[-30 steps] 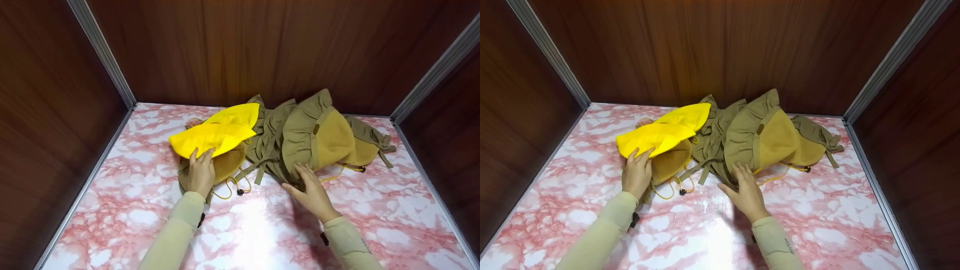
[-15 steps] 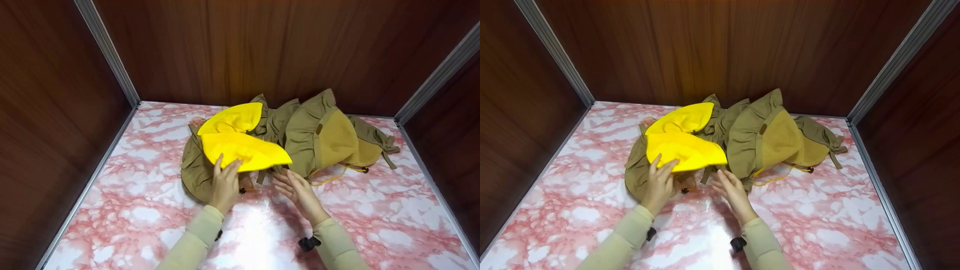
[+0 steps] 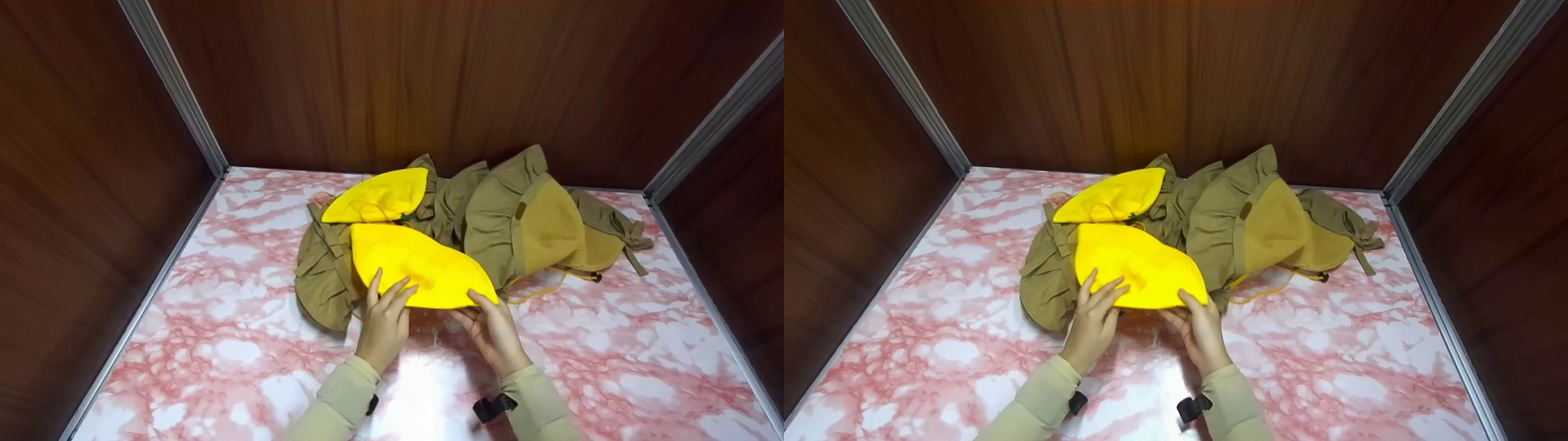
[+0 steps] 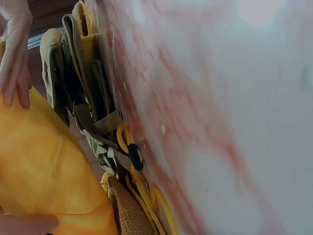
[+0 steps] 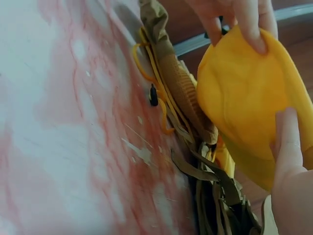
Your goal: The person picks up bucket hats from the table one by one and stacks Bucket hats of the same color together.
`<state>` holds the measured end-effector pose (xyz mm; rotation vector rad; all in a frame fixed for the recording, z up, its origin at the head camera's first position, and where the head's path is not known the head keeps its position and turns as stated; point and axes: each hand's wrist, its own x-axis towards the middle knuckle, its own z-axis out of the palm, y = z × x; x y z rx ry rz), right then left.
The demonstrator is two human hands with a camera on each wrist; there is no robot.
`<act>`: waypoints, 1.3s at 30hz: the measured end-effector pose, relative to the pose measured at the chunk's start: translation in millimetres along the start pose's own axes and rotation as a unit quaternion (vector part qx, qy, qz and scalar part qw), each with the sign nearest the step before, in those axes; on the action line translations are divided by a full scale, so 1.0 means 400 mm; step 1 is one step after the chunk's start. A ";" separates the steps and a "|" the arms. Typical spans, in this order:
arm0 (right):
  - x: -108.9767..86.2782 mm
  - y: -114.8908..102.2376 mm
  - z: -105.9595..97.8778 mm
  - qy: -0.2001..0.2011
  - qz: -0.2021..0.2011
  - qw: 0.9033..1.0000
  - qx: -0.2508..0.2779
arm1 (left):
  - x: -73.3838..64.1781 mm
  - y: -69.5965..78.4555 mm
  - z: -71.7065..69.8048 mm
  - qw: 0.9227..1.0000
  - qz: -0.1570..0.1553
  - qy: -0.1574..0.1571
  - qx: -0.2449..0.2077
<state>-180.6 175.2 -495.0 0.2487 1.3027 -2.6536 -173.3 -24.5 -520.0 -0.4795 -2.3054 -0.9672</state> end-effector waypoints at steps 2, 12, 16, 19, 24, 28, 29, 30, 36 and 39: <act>-0.003 0.004 0.000 0.004 -0.003 1.000 0.005 | -0.002 0.004 -0.001 0.999 -0.032 -0.005 -0.011; -0.015 0.012 0.013 0.012 -0.026 0.999 0.024 | 0.008 0.017 -0.001 0.961 -0.238 0.063 -0.123; -0.022 0.024 0.023 0.021 -0.031 0.999 0.016 | 0.018 0.016 0.007 0.910 -0.334 0.091 -0.230; -0.026 0.039 0.031 0.031 -0.029 0.999 -0.004 | 0.019 0.018 0.012 0.868 -0.389 0.070 -0.299; -0.032 0.066 0.049 0.036 -0.018 0.999 -0.027 | 0.007 0.039 0.020 0.783 -0.415 0.003 -0.463; -0.042 0.086 0.065 0.030 -0.009 0.998 -0.053 | 0.001 0.069 0.015 0.690 -0.402 -0.003 -0.601; -0.045 0.090 0.069 0.029 -0.008 0.998 -0.059 | 0.003 0.075 0.013 0.678 -0.391 0.002 -0.623; -0.047 0.094 0.072 0.029 -0.007 0.997 -0.064 | 0.005 0.080 0.010 0.670 -0.379 0.008 -0.638; -0.060 0.111 0.081 0.021 0.000 0.997 -0.073 | 0.012 0.096 -0.003 0.661 -0.355 0.011 -0.661; -0.065 0.114 0.082 0.009 0.003 0.996 -0.085 | 0.008 0.103 -0.006 0.673 -0.380 0.010 -0.634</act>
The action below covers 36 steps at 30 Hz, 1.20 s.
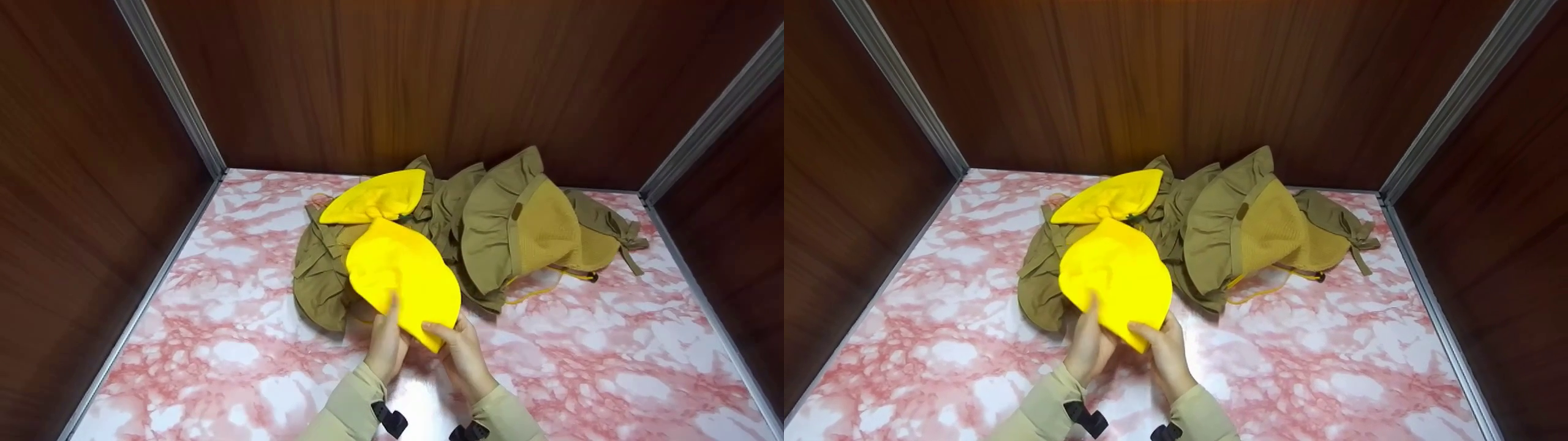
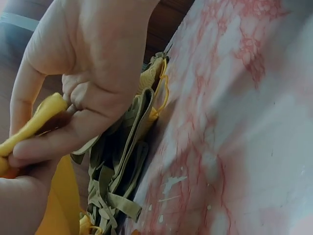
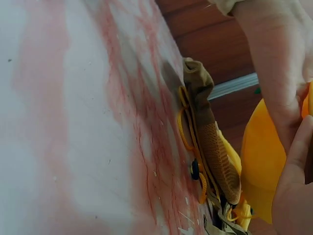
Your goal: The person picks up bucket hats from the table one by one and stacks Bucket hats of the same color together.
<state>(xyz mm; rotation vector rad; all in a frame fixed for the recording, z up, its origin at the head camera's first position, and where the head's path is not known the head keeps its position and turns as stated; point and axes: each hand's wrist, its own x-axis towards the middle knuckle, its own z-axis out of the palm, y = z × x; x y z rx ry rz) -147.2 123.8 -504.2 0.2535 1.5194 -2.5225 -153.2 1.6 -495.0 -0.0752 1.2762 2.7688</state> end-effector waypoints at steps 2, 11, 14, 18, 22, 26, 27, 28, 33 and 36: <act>-0.003 0.002 0.001 -0.005 0.000 1.000 -0.013 | -0.004 -0.002 0.000 1.000 -0.001 0.015 0.016; -0.011 -0.012 0.001 0.006 -0.006 0.998 -0.066 | -0.009 -0.008 0.005 0.997 -0.011 0.062 0.044; -0.010 -0.024 -0.005 -0.003 0.002 0.999 -0.050 | -0.010 -0.003 0.005 0.997 -0.008 0.054 0.048; -0.010 -0.040 -0.017 -0.018 0.014 0.999 -0.032 | -0.014 -0.002 0.002 0.998 -0.012 0.028 0.053; -0.004 -0.052 -0.028 -0.028 0.014 0.999 -0.019 | -0.021 -0.006 -0.002 0.997 -0.029 -0.002 0.065; 0.003 -0.064 -0.034 -0.018 0.003 1.000 -0.013 | -0.022 -0.006 -0.009 0.996 -0.045 -0.030 0.068; 0.004 -0.067 -0.034 -0.014 0.001 1.000 -0.012 | -0.020 -0.005 -0.011 0.996 -0.048 -0.036 0.068; 0.006 -0.070 -0.035 -0.010 0.000 1.000 -0.010 | -0.019 -0.004 -0.013 0.995 -0.052 -0.040 0.069; 0.016 -0.082 -0.044 0.000 0.006 1.000 -0.007 | -0.012 0.006 -0.023 0.993 -0.071 -0.059 0.075; 0.021 -0.089 -0.052 -0.001 0.006 1.000 -0.002 | -0.010 0.012 -0.031 0.991 -0.085 -0.070 0.081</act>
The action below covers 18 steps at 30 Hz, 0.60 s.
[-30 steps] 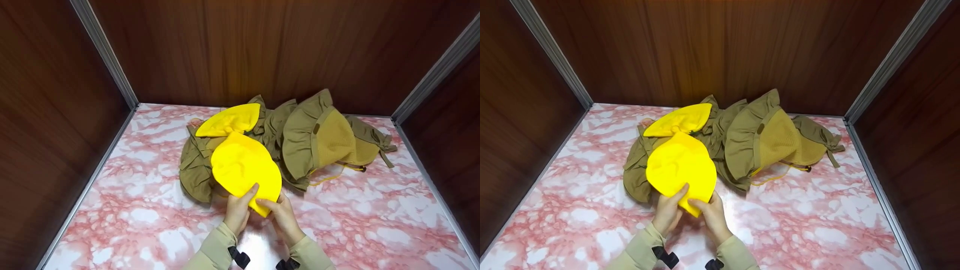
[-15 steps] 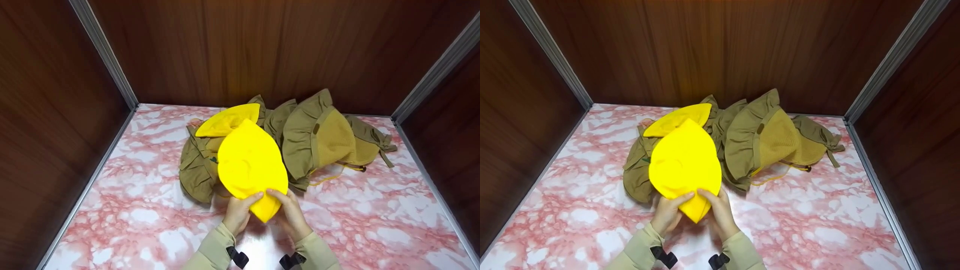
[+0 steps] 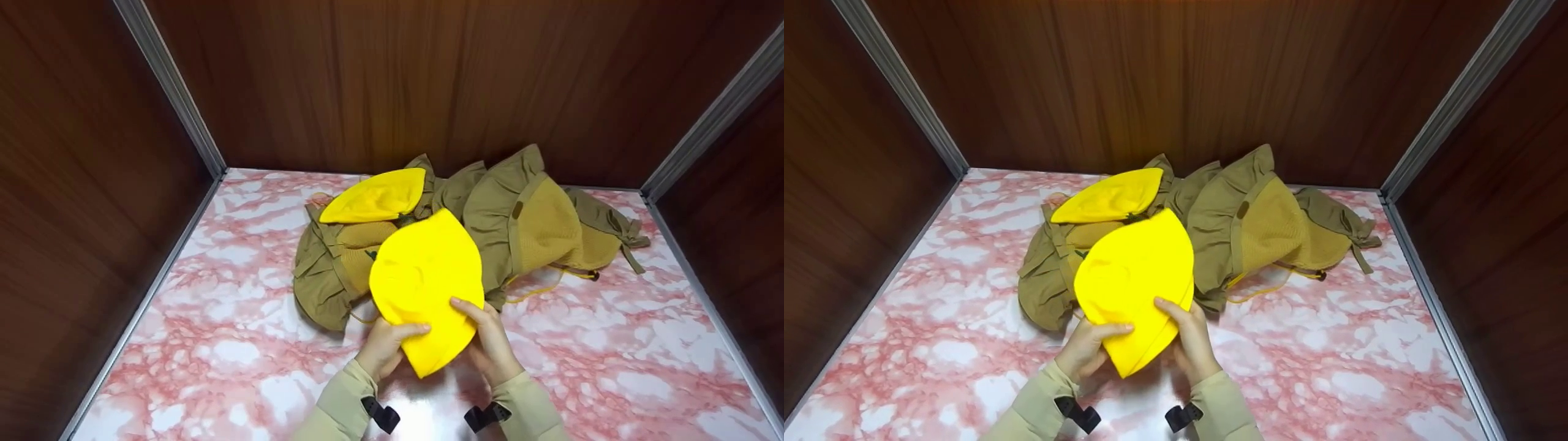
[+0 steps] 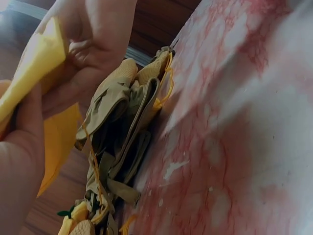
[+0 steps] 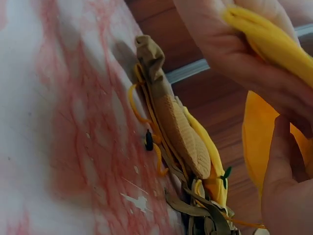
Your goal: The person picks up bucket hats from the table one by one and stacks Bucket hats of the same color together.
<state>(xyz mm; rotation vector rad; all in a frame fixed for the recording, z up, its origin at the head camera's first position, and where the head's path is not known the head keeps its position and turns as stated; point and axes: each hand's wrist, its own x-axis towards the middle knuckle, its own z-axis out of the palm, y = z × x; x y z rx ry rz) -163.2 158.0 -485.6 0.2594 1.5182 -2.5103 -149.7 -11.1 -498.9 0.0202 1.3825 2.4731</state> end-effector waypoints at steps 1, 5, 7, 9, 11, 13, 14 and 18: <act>0.002 -0.003 -0.003 -0.002 -0.001 1.000 0.004 | 0.001 0.001 -0.003 1.000 -0.005 -0.003 0.002; 0.008 -0.013 -0.015 -0.005 -0.001 1.000 0.014 | 0.002 0.004 -0.014 0.999 -0.020 -0.022 0.012; 0.012 -0.019 -0.022 -0.006 0.003 1.000 0.022 | 0.002 0.003 -0.017 0.999 -0.027 -0.028 0.019; 0.014 -0.026 -0.029 -0.002 0.006 1.000 0.031 | 0.001 0.003 -0.019 0.999 -0.035 -0.031 0.027; 0.017 -0.033 -0.035 0.002 0.005 0.999 0.038 | 0.000 0.003 -0.022 0.998 -0.045 -0.031 0.032; 0.020 -0.041 -0.040 0.009 0.004 0.999 0.043 | -0.001 0.005 -0.024 0.997 -0.053 -0.035 0.036; 0.021 -0.044 -0.043 0.012 0.004 0.999 0.047 | -0.002 0.006 -0.025 0.997 -0.057 -0.039 0.036; 0.025 -0.054 -0.053 0.025 0.003 0.998 0.055 | -0.001 0.012 -0.030 0.995 -0.064 -0.057 0.042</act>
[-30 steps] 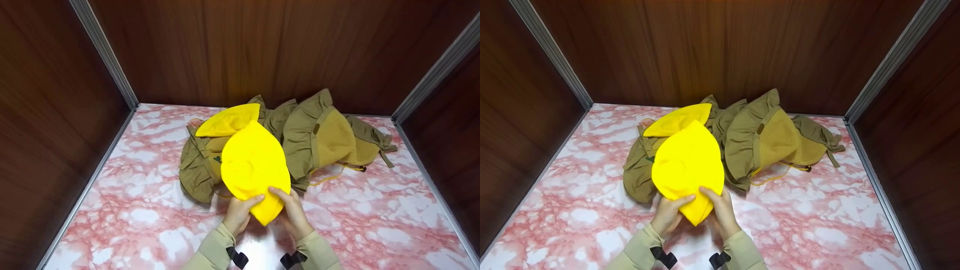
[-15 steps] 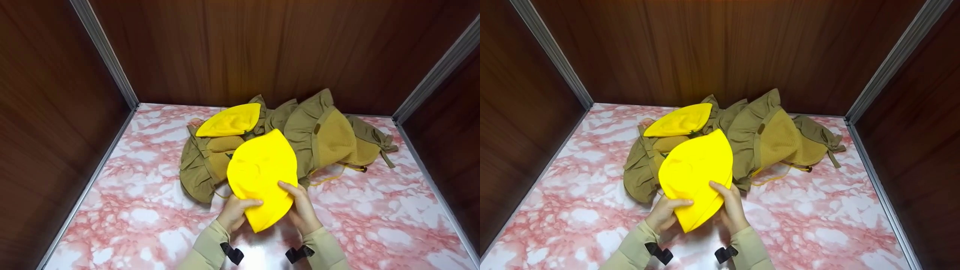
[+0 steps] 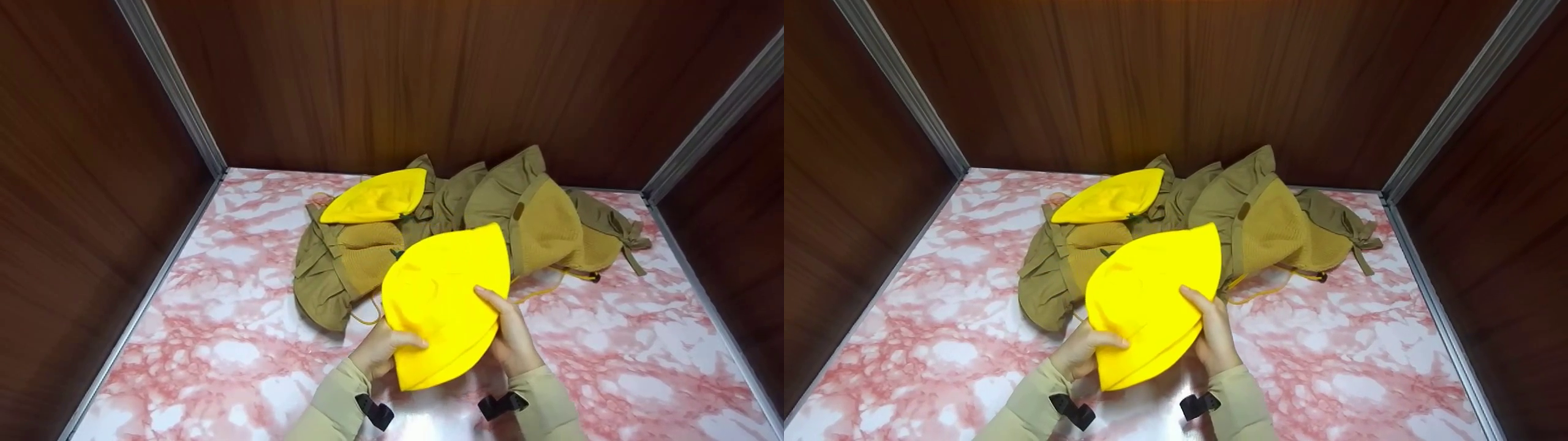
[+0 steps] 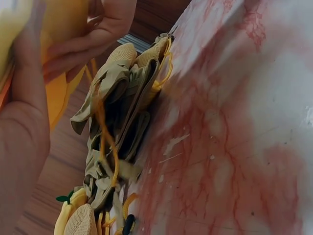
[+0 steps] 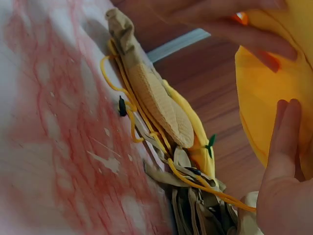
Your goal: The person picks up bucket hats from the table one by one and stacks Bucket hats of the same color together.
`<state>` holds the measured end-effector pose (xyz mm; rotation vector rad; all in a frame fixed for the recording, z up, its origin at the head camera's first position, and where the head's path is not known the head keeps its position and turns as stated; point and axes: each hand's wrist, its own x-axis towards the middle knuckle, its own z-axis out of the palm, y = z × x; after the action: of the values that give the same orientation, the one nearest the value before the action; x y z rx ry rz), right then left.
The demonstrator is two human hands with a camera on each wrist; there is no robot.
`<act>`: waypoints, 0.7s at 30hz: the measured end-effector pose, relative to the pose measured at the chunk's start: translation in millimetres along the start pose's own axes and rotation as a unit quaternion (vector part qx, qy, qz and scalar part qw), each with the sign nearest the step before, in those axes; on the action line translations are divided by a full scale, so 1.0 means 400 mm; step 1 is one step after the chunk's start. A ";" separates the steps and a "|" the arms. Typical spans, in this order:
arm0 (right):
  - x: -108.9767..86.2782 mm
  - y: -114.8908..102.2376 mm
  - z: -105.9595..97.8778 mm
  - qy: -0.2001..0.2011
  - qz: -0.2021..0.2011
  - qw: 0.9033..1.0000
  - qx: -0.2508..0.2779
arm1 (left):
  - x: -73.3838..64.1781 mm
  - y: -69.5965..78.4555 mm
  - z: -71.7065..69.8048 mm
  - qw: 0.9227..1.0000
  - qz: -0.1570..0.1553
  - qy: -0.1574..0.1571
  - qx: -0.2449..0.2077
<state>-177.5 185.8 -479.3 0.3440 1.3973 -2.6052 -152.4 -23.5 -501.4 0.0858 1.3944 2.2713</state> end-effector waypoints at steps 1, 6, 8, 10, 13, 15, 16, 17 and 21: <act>0.000 -0.002 -0.002 0.004 -0.001 1.000 0.001 | 0.000 0.001 -0.001 1.000 -0.002 -0.003 0.002; 0.001 -0.003 -0.007 0.030 -0.009 0.999 -0.006 | 0.002 0.002 -0.005 1.000 -0.005 -0.013 -0.002; 0.003 -0.002 -0.008 0.041 -0.015 0.999 -0.008 | 0.003 0.002 -0.007 1.000 -0.006 -0.009 -0.007; 0.004 -0.002 -0.008 0.052 -0.020 0.998 -0.007 | 0.005 0.002 -0.008 1.000 -0.005 0.001 -0.012; 0.005 -0.003 -0.008 0.070 -0.032 0.997 0.003 | 0.008 0.003 -0.011 0.999 0.003 0.026 -0.022; 0.006 -0.003 -0.009 0.079 -0.040 0.996 0.015 | 0.010 0.006 -0.014 0.999 0.012 0.040 -0.034; 0.006 -0.003 -0.010 0.083 -0.043 0.995 0.022 | 0.012 0.007 -0.016 0.998 0.018 0.043 -0.039; 0.005 -0.003 -0.011 0.083 -0.047 0.995 0.030 | 0.013 0.008 -0.019 0.998 0.022 0.045 -0.043; 0.006 -0.001 -0.015 0.086 -0.049 0.993 0.059 | 0.016 0.012 -0.024 0.996 0.035 0.034 -0.077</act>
<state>-179.2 191.1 -482.7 0.5425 1.3450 -2.8045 -162.7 -30.5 -503.3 0.0075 1.2634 2.4533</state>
